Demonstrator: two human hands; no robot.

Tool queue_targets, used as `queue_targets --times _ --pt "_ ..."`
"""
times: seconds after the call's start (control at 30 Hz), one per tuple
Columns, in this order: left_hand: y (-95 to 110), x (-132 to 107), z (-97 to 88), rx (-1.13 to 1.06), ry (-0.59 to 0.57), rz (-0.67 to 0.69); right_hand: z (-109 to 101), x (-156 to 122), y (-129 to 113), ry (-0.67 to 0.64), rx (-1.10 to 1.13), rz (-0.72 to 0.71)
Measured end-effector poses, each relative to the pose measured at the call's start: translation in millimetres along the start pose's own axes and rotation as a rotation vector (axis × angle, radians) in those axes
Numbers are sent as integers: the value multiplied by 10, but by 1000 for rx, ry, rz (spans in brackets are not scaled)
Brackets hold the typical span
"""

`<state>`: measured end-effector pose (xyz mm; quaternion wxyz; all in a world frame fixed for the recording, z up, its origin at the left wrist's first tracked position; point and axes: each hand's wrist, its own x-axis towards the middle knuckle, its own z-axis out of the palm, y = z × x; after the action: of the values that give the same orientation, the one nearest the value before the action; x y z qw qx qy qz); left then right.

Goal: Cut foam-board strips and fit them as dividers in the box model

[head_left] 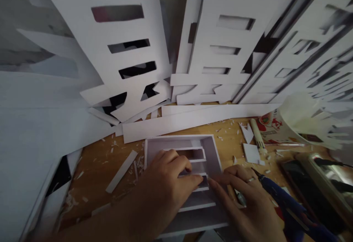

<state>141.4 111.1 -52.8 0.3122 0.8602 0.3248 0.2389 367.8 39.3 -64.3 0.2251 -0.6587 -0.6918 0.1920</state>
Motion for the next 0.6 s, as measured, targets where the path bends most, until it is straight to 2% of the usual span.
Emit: queue_targets --times 0.17,0.43,0.6 --pt "-10 5 -14 -18 -5 0 -22 34 -65 -23 29 -3" --pt "-26 39 -2 11 -11 1 -68 130 -78 -41 90 77" --pt "-33 48 -10 0 -61 -20 -99 193 -135 -53 158 126"
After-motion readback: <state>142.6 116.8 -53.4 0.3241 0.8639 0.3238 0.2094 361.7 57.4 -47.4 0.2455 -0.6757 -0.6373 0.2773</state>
